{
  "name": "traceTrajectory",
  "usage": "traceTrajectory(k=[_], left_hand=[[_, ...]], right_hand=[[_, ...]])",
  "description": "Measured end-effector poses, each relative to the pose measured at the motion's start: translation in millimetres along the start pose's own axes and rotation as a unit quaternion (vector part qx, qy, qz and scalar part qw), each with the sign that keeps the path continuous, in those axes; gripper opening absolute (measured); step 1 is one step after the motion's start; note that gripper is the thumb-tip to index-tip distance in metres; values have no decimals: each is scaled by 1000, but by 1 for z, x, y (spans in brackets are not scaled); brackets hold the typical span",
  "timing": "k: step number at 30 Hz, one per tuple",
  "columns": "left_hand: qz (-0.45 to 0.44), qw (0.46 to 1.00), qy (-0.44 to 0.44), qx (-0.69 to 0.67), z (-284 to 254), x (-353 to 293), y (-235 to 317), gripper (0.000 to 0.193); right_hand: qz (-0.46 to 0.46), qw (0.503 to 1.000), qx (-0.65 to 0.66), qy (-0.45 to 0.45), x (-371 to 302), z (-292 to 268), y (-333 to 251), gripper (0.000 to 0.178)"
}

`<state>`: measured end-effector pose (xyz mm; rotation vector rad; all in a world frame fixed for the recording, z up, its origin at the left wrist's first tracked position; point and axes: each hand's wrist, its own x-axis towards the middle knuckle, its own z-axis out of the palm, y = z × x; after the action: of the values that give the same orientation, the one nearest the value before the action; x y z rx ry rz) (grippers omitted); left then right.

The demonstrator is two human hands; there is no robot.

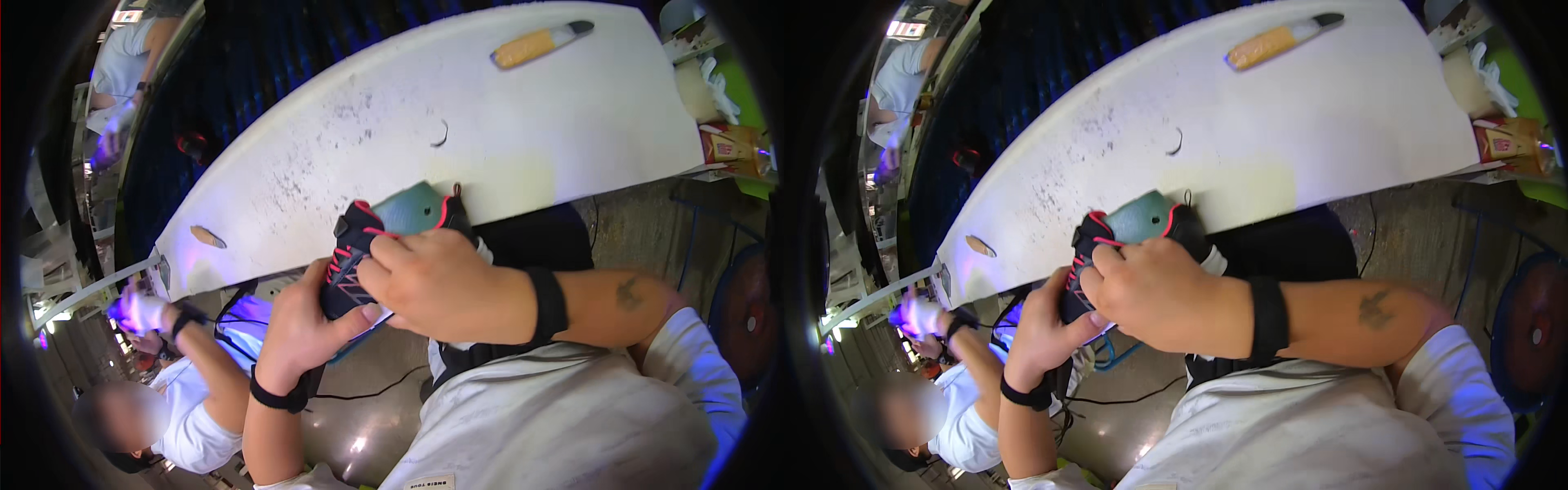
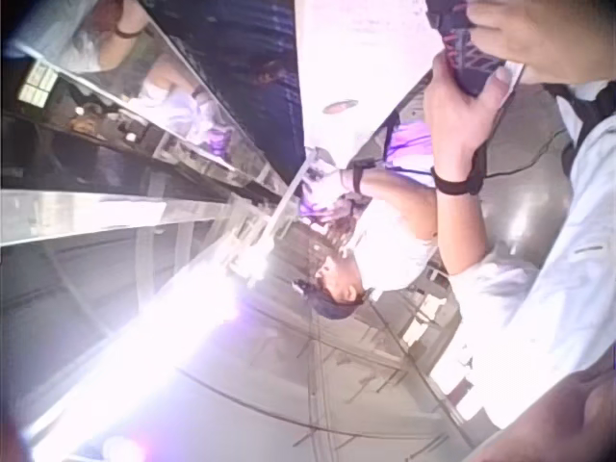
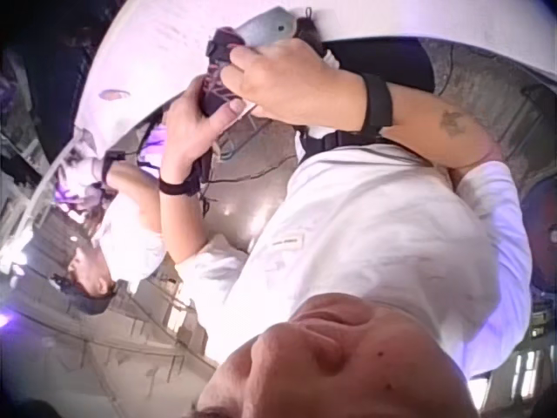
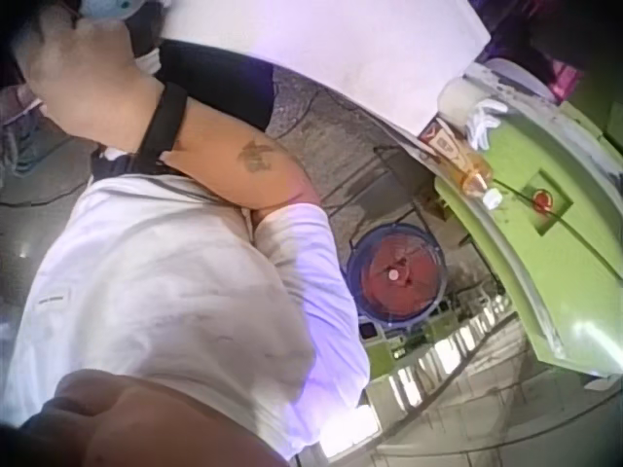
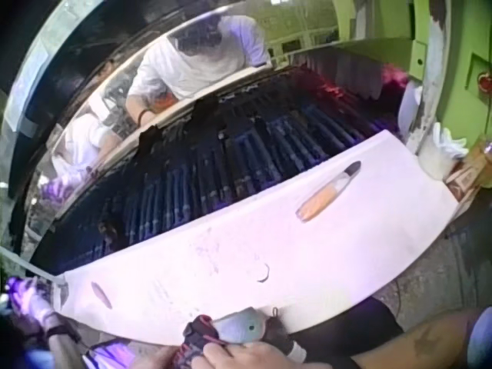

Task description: Assembling and checking shoe components on a production line conveyor.

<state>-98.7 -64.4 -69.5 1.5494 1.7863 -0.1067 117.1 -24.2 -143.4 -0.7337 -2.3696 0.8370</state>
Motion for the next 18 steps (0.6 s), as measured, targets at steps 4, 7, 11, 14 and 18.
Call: traceTrajectory(k=[4, 7, 11, 14, 18], left_hand=[[21, 987, 3, -162, 13, 7, -26, 75], [0, 958, -22, -286, 25, 8, -34, 76], [118, 902, 18, -415, 43, 23, 0, 95], [245, 841, 88, -475, 41, 41, 56, 123], [367, 851, 346, -146, -3, 33, 115, 109]], right_hand=[[-58, 989, 130, 43, -1, -12, 8, 38], [68, 983, 112, 132, -24, -43, 29, 47], [151, 946, 256, 129, -36, -100, 37, 70], [46, 935, 271, 223, -22, -156, 31, 76], [23, 917, 336, 215, 14, -166, 17, 61]])
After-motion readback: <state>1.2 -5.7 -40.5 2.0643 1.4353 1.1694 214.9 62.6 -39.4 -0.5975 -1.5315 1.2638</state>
